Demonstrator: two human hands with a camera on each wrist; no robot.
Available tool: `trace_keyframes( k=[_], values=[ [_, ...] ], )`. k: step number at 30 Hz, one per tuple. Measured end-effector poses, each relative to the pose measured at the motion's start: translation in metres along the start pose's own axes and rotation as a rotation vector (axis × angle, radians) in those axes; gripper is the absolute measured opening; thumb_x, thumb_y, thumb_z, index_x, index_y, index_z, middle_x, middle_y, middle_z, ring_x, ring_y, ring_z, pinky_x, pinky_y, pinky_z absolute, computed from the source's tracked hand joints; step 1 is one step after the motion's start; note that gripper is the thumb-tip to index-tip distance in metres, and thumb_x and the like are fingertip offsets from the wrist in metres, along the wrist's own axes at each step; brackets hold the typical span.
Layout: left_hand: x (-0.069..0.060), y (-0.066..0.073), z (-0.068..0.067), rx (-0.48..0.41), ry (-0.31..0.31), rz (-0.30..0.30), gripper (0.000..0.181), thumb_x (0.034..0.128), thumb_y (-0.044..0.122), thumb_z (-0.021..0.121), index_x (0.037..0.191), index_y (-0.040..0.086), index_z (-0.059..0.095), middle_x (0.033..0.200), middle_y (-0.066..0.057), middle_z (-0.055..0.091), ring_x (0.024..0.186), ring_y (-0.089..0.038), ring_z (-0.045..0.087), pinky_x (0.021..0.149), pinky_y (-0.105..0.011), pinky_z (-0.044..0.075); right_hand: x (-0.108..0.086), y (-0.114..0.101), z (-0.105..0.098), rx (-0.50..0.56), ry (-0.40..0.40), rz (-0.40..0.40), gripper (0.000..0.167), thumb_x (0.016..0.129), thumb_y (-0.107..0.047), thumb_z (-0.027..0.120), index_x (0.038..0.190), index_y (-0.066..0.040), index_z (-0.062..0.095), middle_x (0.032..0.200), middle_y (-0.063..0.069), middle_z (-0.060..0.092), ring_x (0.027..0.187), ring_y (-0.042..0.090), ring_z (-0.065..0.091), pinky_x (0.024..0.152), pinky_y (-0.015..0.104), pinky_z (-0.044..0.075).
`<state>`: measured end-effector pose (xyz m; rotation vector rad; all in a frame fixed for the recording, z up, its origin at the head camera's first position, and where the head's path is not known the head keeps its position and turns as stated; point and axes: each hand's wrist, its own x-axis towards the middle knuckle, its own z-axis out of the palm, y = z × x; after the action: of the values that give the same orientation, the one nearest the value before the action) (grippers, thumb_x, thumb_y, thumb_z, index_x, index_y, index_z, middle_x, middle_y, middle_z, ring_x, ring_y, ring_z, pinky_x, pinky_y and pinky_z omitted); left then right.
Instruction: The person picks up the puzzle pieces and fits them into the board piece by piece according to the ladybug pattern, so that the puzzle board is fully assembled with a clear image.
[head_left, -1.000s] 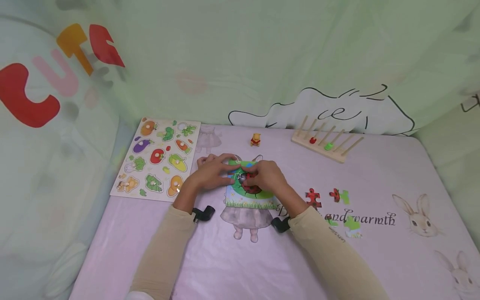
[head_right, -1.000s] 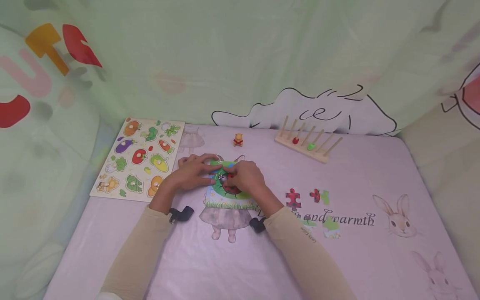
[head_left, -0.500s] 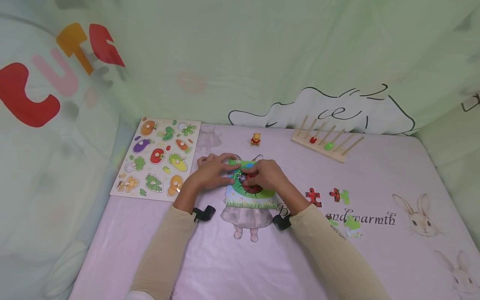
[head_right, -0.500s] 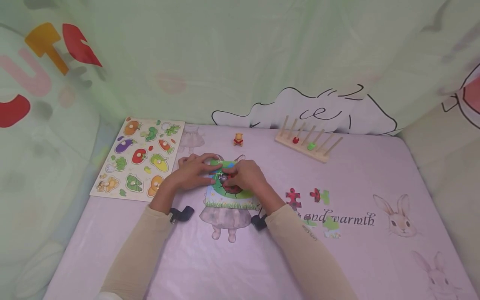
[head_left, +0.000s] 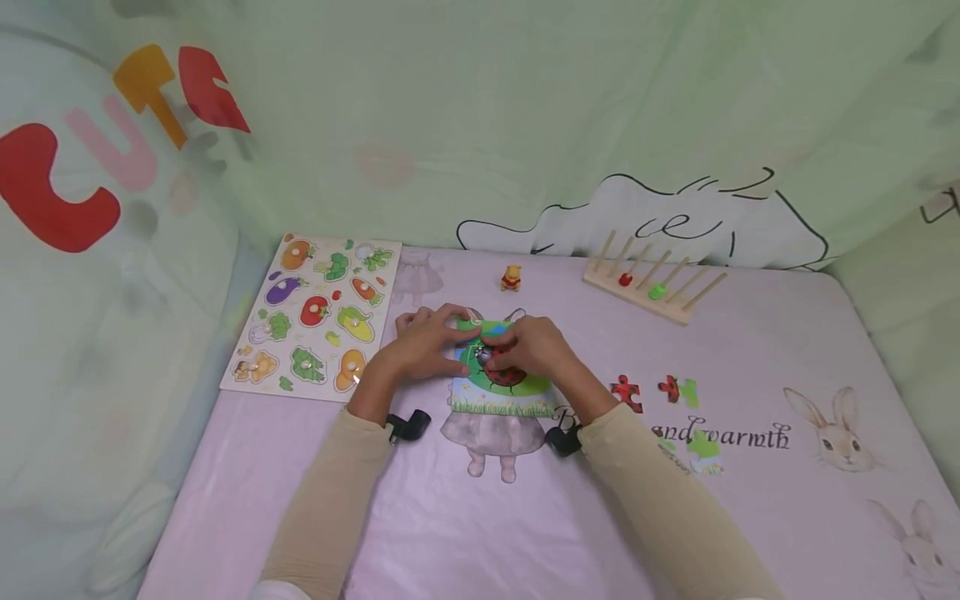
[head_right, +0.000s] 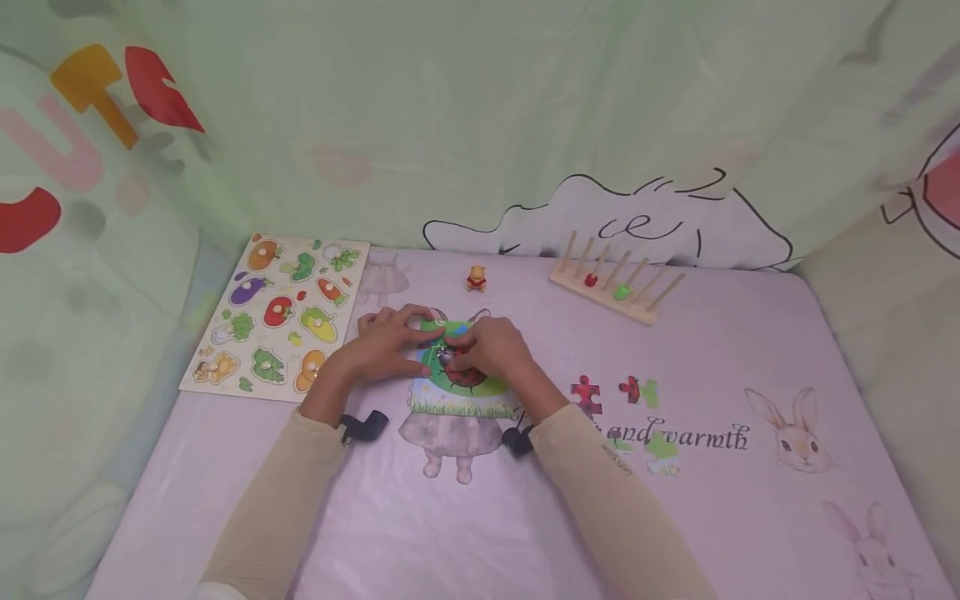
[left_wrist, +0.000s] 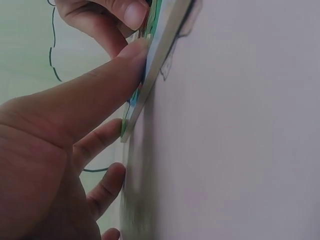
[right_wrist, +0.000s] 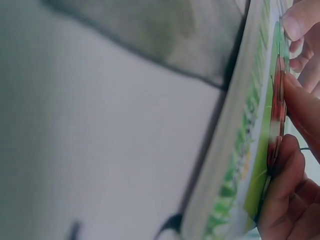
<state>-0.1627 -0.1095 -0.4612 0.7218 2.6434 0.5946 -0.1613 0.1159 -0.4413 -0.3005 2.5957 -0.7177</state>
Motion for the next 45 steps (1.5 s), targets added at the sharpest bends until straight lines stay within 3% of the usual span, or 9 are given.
trace_keyframes(
  k=[8,17,22,27,30,35,38,45],
  values=[
    [0.002,-0.001,0.0,0.016,-0.014,-0.008,0.07,0.0874,0.05,0.077,0.151,0.04,0.048,0.157,0.01,0.036,0.127,-0.028,0.042,0.113,-0.064,0.017,0.004,-0.002,0.001,0.007,0.013,0.063,0.043,0.079,-0.037,0.088,0.12,-0.031,0.074,0.125,0.012,0.069,0.109,0.028,0.061,0.081,0.033,0.052],
    [0.002,-0.001,0.001,0.035,-0.022,-0.026,0.069,0.088,0.051,0.076,0.15,0.041,0.048,0.157,0.012,0.034,0.125,-0.028,0.042,0.113,-0.063,0.017,0.003,-0.002,0.004,0.024,0.019,0.062,0.044,0.08,-0.037,0.087,0.121,-0.031,0.073,0.127,0.009,0.071,0.109,0.025,0.061,0.081,0.032,0.051],
    [0.002,0.0,0.0,0.038,-0.024,-0.035,0.068,0.0884,0.05,0.076,0.15,0.041,0.048,0.158,0.012,0.034,0.127,-0.029,0.042,0.114,-0.063,0.017,-0.001,0.001,0.002,-0.015,0.007,-0.014,0.044,0.085,-0.036,0.083,0.126,-0.028,0.071,0.127,0.007,0.072,0.108,0.025,0.062,0.084,0.033,0.049],
    [0.002,0.003,-0.001,0.031,-0.03,-0.038,0.068,0.0887,0.05,0.076,0.15,0.04,0.048,0.159,0.011,0.032,0.128,-0.029,0.041,0.114,-0.063,0.016,-0.006,0.005,-0.006,-0.06,-0.041,-0.108,0.043,0.092,-0.03,0.077,0.133,-0.024,0.068,0.137,0.01,0.067,0.122,0.029,0.061,0.101,0.043,0.05],
    [0.002,0.003,-0.001,0.036,-0.035,-0.04,0.069,0.0887,0.05,0.076,0.15,0.041,0.047,0.159,0.012,0.032,0.128,-0.029,0.041,0.115,-0.063,0.016,-0.011,0.012,-0.012,-0.056,-0.064,-0.158,0.043,0.093,-0.027,0.075,0.135,-0.021,0.068,0.138,0.011,0.066,0.122,0.029,0.06,0.102,0.046,0.049],
    [0.002,0.004,0.0,0.048,-0.035,-0.046,0.069,0.088,0.05,0.076,0.15,0.04,0.047,0.159,0.011,0.033,0.129,-0.03,0.041,0.115,-0.063,0.015,-0.021,0.029,-0.02,0.012,-0.03,-0.208,0.04,0.092,-0.027,0.077,0.131,-0.016,0.072,0.126,0.008,0.072,0.1,0.022,0.064,0.085,0.038,0.052],
    [0.001,0.005,0.001,0.047,-0.031,-0.049,0.069,0.0874,0.049,0.077,0.15,0.04,0.048,0.158,0.011,0.034,0.129,-0.03,0.041,0.115,-0.064,0.015,-0.029,0.04,-0.026,0.044,0.015,-0.207,0.037,0.09,-0.026,0.079,0.125,-0.014,0.075,0.11,0.004,0.075,0.088,0.018,0.062,0.076,0.032,0.05],
    [0.002,0.007,0.001,0.043,-0.023,-0.054,0.07,0.0867,0.047,0.079,0.149,0.039,0.049,0.158,0.011,0.035,0.128,-0.031,0.042,0.115,-0.063,0.016,-0.056,0.064,-0.048,0.053,0.077,-0.147,0.033,0.09,-0.025,0.079,0.121,-0.014,0.076,0.095,-0.001,0.071,0.091,0.019,0.061,0.076,0.032,0.048]
  ],
)
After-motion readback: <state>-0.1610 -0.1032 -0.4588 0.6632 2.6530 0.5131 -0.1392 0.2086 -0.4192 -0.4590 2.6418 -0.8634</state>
